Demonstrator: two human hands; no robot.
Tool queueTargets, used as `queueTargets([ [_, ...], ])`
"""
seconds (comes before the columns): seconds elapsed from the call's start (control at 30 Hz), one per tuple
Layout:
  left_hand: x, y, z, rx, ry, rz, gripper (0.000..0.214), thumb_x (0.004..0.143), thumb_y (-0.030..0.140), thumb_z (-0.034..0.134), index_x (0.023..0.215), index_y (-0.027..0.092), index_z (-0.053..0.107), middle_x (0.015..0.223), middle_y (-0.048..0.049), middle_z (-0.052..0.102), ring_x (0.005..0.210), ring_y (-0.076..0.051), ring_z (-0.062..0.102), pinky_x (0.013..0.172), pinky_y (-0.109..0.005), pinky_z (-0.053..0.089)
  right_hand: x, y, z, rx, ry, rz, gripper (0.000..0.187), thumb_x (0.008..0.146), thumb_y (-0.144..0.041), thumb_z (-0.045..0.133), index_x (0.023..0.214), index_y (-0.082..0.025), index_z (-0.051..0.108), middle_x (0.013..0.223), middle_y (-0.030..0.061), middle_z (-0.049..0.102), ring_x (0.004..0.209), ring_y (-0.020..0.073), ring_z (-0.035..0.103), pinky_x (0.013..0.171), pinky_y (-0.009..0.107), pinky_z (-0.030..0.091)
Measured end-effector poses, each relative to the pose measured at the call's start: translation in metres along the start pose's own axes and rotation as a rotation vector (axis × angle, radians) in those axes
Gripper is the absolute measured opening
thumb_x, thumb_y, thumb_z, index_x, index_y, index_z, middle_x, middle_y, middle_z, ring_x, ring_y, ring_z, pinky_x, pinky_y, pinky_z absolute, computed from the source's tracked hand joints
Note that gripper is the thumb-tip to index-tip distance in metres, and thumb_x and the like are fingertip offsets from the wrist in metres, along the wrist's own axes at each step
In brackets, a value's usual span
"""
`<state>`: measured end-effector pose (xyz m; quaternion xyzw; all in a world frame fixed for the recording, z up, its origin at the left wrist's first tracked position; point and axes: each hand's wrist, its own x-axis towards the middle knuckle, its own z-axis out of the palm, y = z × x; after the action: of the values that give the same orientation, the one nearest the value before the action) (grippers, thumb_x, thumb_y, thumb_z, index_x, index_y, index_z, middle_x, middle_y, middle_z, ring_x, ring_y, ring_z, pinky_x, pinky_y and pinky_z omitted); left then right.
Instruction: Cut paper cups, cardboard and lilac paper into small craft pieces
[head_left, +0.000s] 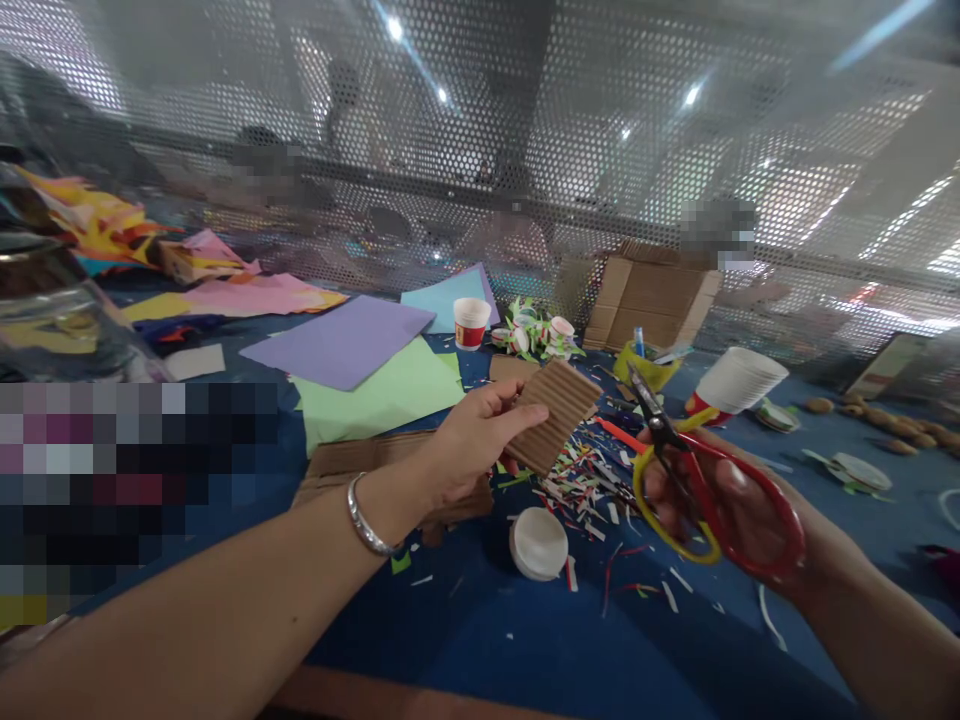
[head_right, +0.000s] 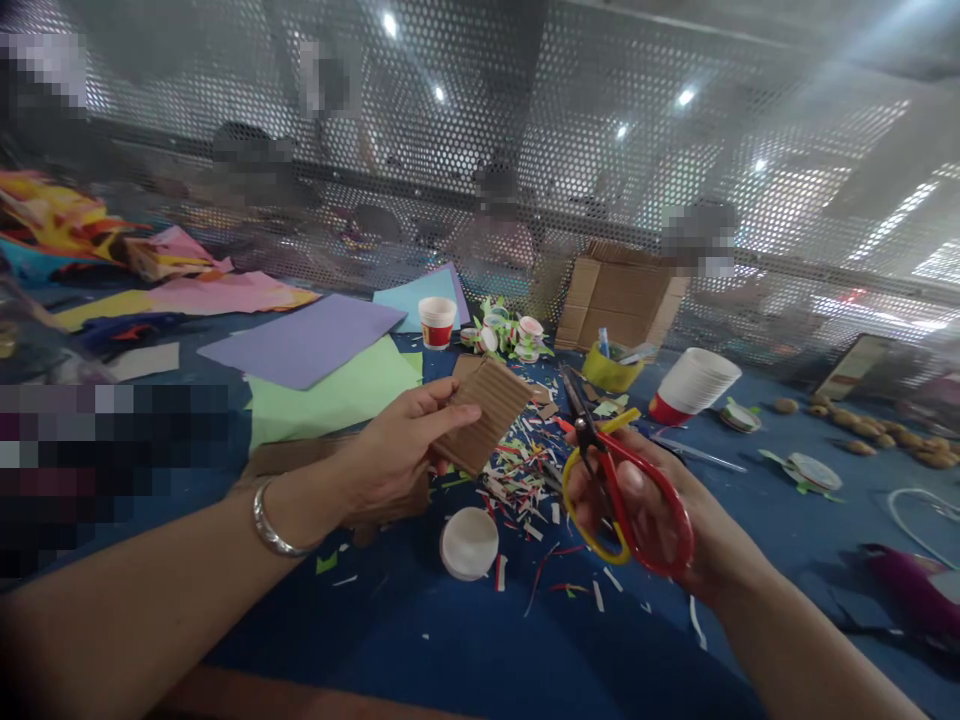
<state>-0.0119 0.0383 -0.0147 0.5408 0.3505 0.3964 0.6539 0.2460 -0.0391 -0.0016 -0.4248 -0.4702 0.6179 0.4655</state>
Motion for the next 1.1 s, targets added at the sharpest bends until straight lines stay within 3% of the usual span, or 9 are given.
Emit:
queueTargets([
  [0.13,0.000,0.003,0.001,-0.039,0.023,-0.020,0.028,0.085,0.035,0.069,0.108,0.020,0.067,0.088,-0.0022,0.066,0.063,-0.008,0.057,0.039,-0.016,0.032,0.009,-0.003,-0.004,0.017,-0.121,-0.037,0.045,0.078,-0.059,0.075,0.109,-0.026,0.073,0.093,0.0093,0.071,0.085,0.0238,0.069,0.078,0.035,0.057],
  [0.23,0.002,0.004,0.000,-0.068,0.086,-0.030,0.024,0.083,0.033,0.070,0.102,0.019,0.068,0.082,-0.0013,0.064,0.059,-0.008,0.055,0.038,-0.017,0.031,0.017,-0.002,0.001,0.057,-0.171,-0.020,0.072,0.065,-0.079,0.072,0.111,-0.023,0.073,0.100,0.0122,0.070,0.094,0.0299,0.068,0.087,0.043,0.056],
  [0.3,0.003,0.004,-0.002,-0.080,0.112,-0.037,0.021,0.082,0.033,0.071,0.097,0.018,0.067,0.079,-0.0010,0.063,0.058,-0.008,0.056,0.038,-0.018,0.030,0.021,0.001,0.006,0.013,-0.143,-0.011,0.058,0.073,-0.070,0.073,0.107,-0.023,0.070,0.098,0.0094,0.070,0.090,0.0255,0.068,0.084,0.039,0.056],
  [0.37,0.003,0.004,-0.003,-0.082,0.109,-0.033,0.021,0.081,0.035,0.071,0.094,0.018,0.066,0.077,-0.0008,0.062,0.058,-0.009,0.056,0.038,-0.018,0.029,0.024,0.007,0.010,-0.119,-0.086,-0.008,0.042,0.080,-0.058,0.075,0.102,-0.023,0.066,0.089,0.0047,0.067,0.075,0.0174,0.065,0.071,0.030,0.055],
  [0.47,0.004,0.003,-0.003,-0.057,0.100,-0.019,0.023,0.081,0.037,0.072,0.094,0.018,0.067,0.075,-0.0007,0.061,0.057,-0.009,0.053,0.039,-0.019,0.028,0.029,0.015,0.014,-0.406,-0.057,-0.009,0.041,0.082,-0.052,0.076,0.103,-0.020,0.061,0.085,0.0020,0.062,0.067,0.0126,0.058,0.060,0.024,0.049],
  [0.63,0.001,0.003,0.001,0.006,0.078,-0.034,0.029,0.081,0.039,0.072,0.101,0.018,0.069,0.078,-0.0022,0.064,0.059,-0.009,0.054,0.040,-0.019,0.026,0.031,0.020,0.017,-0.592,-0.058,-0.068,0.047,0.081,-0.050,0.077,0.110,-0.020,0.055,0.082,-0.0003,0.060,0.068,0.0132,0.056,0.062,0.025,0.047],
  [0.8,-0.002,0.001,0.005,0.026,-0.005,-0.028,0.030,0.081,0.037,0.072,0.104,0.017,0.069,0.091,-0.0063,0.070,0.067,-0.012,0.060,0.050,-0.021,0.039,0.024,0.017,0.022,-0.627,-0.096,-0.067,0.042,0.085,-0.050,0.072,0.110,-0.020,0.055,0.086,0.0016,0.063,0.081,0.0184,0.063,0.070,0.028,0.050],
  [1.1,-0.005,0.007,0.003,0.111,-0.033,0.016,0.030,0.081,0.037,0.071,0.102,0.016,0.070,0.083,-0.0044,0.070,0.066,-0.013,0.063,0.052,-0.021,0.044,0.019,0.016,0.020,-0.722,-0.092,-0.099,0.041,0.087,-0.047,0.071,0.114,-0.019,0.058,0.091,0.0027,0.066,0.076,0.0168,0.062,0.067,0.027,0.049],
])
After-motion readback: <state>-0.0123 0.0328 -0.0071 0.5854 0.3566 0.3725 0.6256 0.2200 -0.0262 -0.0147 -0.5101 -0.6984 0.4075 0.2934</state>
